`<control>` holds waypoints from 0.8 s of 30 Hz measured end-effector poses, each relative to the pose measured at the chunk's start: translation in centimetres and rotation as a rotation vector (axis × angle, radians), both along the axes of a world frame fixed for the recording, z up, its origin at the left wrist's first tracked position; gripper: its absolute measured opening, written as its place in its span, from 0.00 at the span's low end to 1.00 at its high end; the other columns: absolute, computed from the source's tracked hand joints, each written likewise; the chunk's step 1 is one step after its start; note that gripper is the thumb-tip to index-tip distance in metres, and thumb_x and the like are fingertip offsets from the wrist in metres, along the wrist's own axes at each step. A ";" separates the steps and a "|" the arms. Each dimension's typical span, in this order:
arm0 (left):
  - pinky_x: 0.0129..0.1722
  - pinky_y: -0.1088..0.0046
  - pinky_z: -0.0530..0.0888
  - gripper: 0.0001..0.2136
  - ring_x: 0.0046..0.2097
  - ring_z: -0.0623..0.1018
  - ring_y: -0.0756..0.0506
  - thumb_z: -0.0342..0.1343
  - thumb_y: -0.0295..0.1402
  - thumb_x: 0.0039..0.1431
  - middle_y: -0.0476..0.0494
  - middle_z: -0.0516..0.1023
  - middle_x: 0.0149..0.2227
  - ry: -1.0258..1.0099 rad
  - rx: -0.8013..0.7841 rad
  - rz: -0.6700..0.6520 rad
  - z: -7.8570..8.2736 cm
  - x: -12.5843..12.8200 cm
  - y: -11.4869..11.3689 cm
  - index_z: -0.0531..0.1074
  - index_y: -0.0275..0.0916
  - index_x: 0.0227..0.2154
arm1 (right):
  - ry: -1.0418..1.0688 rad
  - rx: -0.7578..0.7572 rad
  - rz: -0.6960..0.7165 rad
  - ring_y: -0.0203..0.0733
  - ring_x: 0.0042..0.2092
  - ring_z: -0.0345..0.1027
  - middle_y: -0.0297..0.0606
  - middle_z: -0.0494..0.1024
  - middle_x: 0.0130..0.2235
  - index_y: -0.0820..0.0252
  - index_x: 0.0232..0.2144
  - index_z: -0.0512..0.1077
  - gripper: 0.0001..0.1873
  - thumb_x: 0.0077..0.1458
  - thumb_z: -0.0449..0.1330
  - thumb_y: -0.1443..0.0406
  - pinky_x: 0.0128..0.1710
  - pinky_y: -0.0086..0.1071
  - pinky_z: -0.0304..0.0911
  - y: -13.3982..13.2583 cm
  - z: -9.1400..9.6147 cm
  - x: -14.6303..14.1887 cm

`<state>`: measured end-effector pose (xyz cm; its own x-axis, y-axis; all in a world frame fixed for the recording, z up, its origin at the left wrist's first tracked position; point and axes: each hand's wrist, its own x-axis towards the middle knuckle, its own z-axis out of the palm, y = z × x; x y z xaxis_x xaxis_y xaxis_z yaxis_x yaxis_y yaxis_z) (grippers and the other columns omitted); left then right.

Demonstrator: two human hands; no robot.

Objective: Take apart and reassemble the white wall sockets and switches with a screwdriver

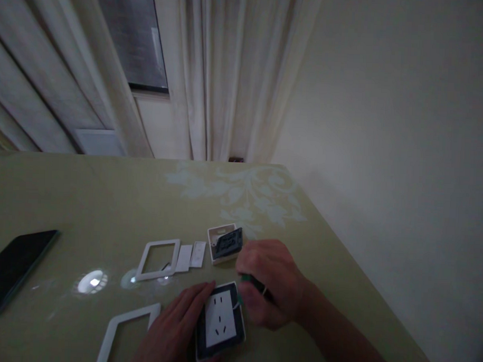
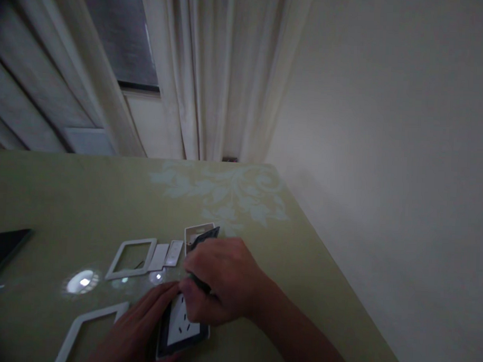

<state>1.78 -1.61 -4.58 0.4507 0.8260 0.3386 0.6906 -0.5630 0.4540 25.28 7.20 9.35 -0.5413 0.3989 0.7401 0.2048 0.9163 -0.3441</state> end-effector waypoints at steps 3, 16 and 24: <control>0.51 0.55 0.86 0.50 0.58 0.83 0.30 0.72 0.36 0.50 0.36 0.79 0.63 -0.016 -0.004 -0.024 -0.1 -0.2 -0.1 0.51 0.53 0.73 | -0.162 0.014 -0.152 0.35 0.24 0.59 0.26 0.67 0.23 0.54 0.30 0.63 0.19 0.70 0.57 0.51 0.26 0.33 0.48 -0.8 1.2 0.4; 0.49 0.58 0.86 0.45 0.55 0.85 0.32 0.72 0.42 0.54 0.40 0.80 0.62 -0.036 0.021 0.013 0.6 -0.2 0.0 0.57 0.54 0.72 | -0.349 -0.086 0.075 0.41 0.36 0.66 0.35 0.75 0.34 0.56 0.40 0.68 0.08 0.73 0.53 0.60 0.40 0.35 0.62 -1.6 3.4 1.1; 0.50 0.55 0.86 0.47 0.55 0.85 0.31 0.72 0.40 0.53 0.39 0.80 0.62 -0.014 0.000 -0.001 0.0 -0.5 0.0 0.55 0.54 0.73 | -0.384 0.001 0.023 0.41 0.36 0.67 0.35 0.78 0.34 0.56 0.39 0.69 0.12 0.75 0.51 0.59 0.41 0.36 0.61 -1.9 3.4 0.7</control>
